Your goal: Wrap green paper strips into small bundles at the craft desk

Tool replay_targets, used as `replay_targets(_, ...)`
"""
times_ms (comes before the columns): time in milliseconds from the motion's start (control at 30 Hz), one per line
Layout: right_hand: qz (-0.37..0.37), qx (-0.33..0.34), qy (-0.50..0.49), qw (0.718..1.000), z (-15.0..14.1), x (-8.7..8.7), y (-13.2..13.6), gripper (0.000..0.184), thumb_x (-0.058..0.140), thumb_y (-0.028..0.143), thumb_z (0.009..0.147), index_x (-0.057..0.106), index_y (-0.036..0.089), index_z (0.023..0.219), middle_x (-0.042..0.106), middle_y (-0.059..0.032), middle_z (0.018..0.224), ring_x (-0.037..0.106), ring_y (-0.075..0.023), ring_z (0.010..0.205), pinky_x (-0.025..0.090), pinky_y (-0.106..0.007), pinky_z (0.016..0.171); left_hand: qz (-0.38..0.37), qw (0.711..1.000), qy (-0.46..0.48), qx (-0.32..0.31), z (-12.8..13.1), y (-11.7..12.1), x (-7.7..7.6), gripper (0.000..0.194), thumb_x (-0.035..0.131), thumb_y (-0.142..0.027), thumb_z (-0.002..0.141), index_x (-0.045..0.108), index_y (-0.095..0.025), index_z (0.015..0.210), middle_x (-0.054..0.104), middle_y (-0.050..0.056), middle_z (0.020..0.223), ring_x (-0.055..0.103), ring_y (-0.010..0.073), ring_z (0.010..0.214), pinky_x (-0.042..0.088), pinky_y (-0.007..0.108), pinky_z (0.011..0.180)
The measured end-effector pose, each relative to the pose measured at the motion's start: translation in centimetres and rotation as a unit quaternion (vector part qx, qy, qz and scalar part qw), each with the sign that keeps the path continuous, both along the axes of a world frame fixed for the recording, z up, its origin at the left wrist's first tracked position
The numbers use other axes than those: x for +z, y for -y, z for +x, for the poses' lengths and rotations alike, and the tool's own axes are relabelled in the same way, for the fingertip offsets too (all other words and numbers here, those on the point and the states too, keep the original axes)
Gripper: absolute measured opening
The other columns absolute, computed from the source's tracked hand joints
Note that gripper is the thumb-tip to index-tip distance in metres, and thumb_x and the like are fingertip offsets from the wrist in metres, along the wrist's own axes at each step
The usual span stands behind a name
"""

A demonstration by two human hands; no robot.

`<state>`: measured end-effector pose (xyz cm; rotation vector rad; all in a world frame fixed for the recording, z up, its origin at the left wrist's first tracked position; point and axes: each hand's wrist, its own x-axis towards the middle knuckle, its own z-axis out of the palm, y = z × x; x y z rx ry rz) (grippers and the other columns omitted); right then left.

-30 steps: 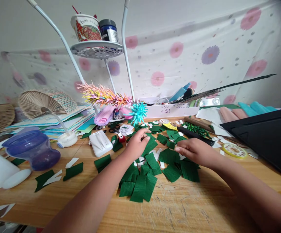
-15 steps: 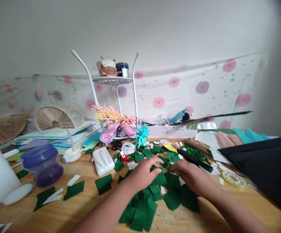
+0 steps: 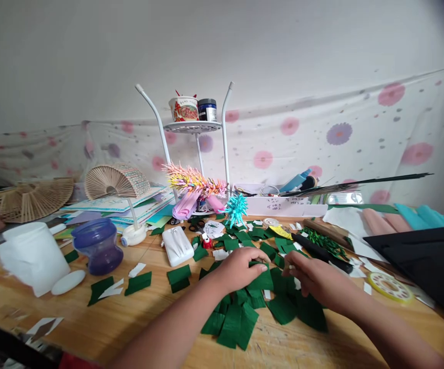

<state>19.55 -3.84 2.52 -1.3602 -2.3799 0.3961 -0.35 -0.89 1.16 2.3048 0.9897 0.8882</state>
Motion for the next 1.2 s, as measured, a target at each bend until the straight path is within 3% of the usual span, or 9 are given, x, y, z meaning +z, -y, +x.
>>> replay_targets(233, -0.038, 0.022, -0.005, 0.999, -0.1, 0.1, 0.1, 0.012, 0.034, 0.022, 0.08, 0.041, 0.021, 0.07, 0.062, 0.0021, 0.064, 0.051, -0.0101, 0.041, 0.029, -0.02, 0.041, 0.011, 1.0, -0.02, -0.01, 0.0, -0.1, 0.1, 0.019, 0.049, -0.015, 0.071, 0.06, -0.02, 0.086, 0.062, 0.002, 0.091, 0.054, 0.0144, 0.087, 0.041, 0.024, 0.077)
replay_targets(367, -0.047, 0.021, 0.001, 0.999, -0.1, 0.2, 0.0, 0.01, 0.039, 0.019, 0.076, 0.041, 0.02, 0.066, 0.061, 0.0013, 0.059, 0.051, -0.0111, 0.044, 0.029, -0.02, 0.042, 0.008, 1.0, -0.016, -0.005, 0.0, -0.2, -0.1, 0.02, 0.048, -0.014, 0.072, 0.06, -0.02, 0.087, 0.062, 0.002, 0.092, 0.054, 0.0144, 0.087, 0.041, 0.025, 0.077)
replay_targets(600, 0.061, 0.013, 0.068, 0.996, -0.1, -0.1, -0.3, 0.022, 0.043, 0.031, 0.078, 0.046, 0.018, 0.06, 0.052, 0.0007, 0.052, 0.046, -0.0128, 0.049, 0.027, -0.021, 0.044, 0.008, 1.0, -0.01, -0.007, -0.2, -0.4, 0.0, 0.018, 0.049, -0.016, 0.072, 0.06, -0.019, 0.085, 0.062, 0.003, 0.09, 0.054, 0.0147, 0.085, 0.041, 0.025, 0.077)
replay_targets(767, 0.12, 0.042, -0.069, 0.989, -0.1, -0.1, -0.3, 0.02, 0.043, 0.031, 0.08, 0.052, 0.017, 0.068, 0.056, -0.0018, 0.063, 0.051, -0.0136, 0.059, 0.035, -0.022, 0.053, 0.012, 1.0, 0.009, 0.001, 0.0, -0.4, 0.3, 0.014, 0.049, -0.017, 0.072, 0.06, -0.018, 0.081, 0.061, 0.003, 0.084, 0.054, 0.0145, 0.079, 0.041, 0.025, 0.074)
replay_targets(867, 0.13, 0.051, -0.129, 0.982, -0.4, 0.1, 0.0, 0.009, 0.045, 0.022, 0.078, 0.053, 0.018, 0.076, 0.06, -0.0024, 0.071, 0.054, -0.0138, 0.065, 0.038, -0.022, 0.057, -0.019, 0.999, 0.03, 0.01, 0.2, -0.7, 0.1, 0.014, 0.049, -0.019, 0.073, 0.059, -0.017, 0.082, 0.061, 0.002, 0.083, 0.054, 0.014, 0.077, 0.041, 0.025, 0.072)
replay_targets(967, 0.121, 0.04, -0.185, 0.974, -1.1, 0.2, 0.4, 0.014, 0.039, 0.014, 0.079, 0.05, 0.018, 0.086, 0.059, -0.0018, 0.074, 0.055, -0.0113, 0.062, 0.039, -0.02, 0.057, -0.051, 0.998, 0.036, 0.018, 0.2, -1.1, -0.2, 0.012, 0.05, -0.019, 0.072, 0.059, -0.016, 0.081, 0.062, 0.002, 0.08, 0.054, 0.0136, 0.075, 0.041, 0.024, 0.069)
replay_targets(1100, 0.1, 0.025, -0.216, 0.971, -1.7, -0.2, 0.6, 0.017, 0.033, 0.014, 0.081, 0.048, 0.018, 0.089, 0.055, 0.0019, 0.059, 0.053, -0.0098, 0.052, 0.039, -0.02, 0.052, -0.066, 0.997, 0.043, 0.025, 0.3, -1.4, -0.4, 0.011, 0.051, -0.02, 0.071, 0.059, -0.016, 0.078, 0.061, 0.001, 0.076, 0.054, 0.0135, 0.072, 0.04, 0.024, 0.066)
replay_targets(1200, 0.086, 0.018, -0.188, 0.978, -1.8, -0.7, 0.3, 0.016, 0.033, 0.021, 0.083, 0.048, 0.018, 0.078, 0.055, 0.0015, 0.059, 0.05, -0.0097, 0.048, 0.037, -0.02, 0.048, -0.067, 0.996, 0.064, 0.014, 0.5, -1.3, -0.3, 0.012, 0.051, -0.021, 0.071, 0.059, -0.017, 0.078, 0.061, 0.001, 0.076, 0.054, 0.0132, 0.072, 0.04, 0.024, 0.066)
